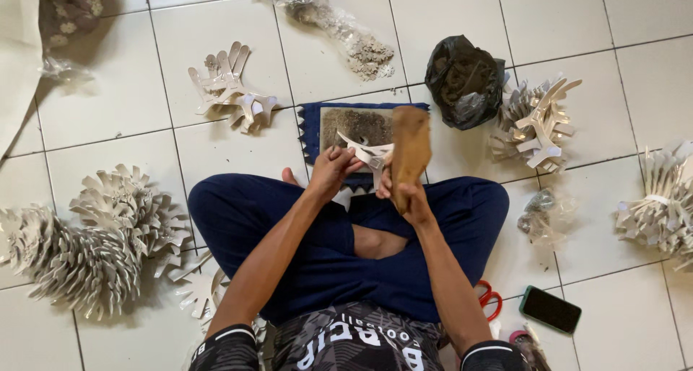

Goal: The person sits cross-legged on a tiled floor and sands white decorative craft components one at a time, rubbing them against a sanding block on a padded board and using a wooden form to hold pieces while smoothing edges, then sets finished pieces aside with other completed piles.

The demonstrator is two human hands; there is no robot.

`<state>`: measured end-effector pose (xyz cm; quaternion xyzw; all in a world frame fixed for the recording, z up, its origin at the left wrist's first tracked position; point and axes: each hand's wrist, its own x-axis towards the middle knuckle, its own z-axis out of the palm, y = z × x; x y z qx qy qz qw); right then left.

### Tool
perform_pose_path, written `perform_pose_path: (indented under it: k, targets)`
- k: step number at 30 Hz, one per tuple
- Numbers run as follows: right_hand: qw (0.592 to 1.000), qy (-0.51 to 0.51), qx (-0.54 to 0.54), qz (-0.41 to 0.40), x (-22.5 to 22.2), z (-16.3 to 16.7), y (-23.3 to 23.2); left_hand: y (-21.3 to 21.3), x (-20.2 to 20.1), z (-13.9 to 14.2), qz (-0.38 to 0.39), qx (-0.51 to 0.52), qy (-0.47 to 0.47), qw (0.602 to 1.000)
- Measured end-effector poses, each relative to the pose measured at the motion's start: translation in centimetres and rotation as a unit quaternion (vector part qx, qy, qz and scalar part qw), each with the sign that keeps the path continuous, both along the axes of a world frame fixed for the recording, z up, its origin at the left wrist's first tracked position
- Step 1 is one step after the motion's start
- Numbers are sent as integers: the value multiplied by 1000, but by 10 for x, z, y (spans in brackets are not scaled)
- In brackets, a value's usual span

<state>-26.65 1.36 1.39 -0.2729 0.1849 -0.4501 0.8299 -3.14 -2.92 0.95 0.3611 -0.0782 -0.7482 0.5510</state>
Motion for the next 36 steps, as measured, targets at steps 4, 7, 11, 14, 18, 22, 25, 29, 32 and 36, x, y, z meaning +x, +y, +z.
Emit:
perform_pose_path:
  k: [4, 7, 11, 14, 18, 22, 25, 29, 32, 36]
  targets:
    - [995, -75, 30, -54, 10, 9, -17, 1, 6, -2, 4, -62, -380, 923]
    - [993, -23, 72, -88, 36, 7, -36, -3, 15, -10, -4, -60, -554, 831]
    - [989, 43, 128, -64, 69, -10, -44, -4, 22, -14, -40, -87, -685, 723]
    - [984, 134, 100, -60, 79, -17, -42, -10, 33, -10, -107, -87, -745, 652]
    - [983, 155, 70, -72, 80, -19, -37, -19, 53, -4, -65, -102, -737, 665]
    - [989, 115, 54, -78, 81, -19, -31, -6, 63, 1, 6, -237, -559, 795]
    - [992, 94, 36, -82, 82, -21, -27, 2, 55, 5, 62, -288, -568, 769]
    - [989, 111, 29, -94, 83, -26, -22, 6, 43, 13, 22, -261, -552, 792]
    - [986, 125, 25, -106, 84, -27, -20, 4, 40, 19, 15, -257, -529, 808]
    - [985, 135, 27, -103, 84, -27, -19, 5, 40, 22, -2, -268, -576, 772]
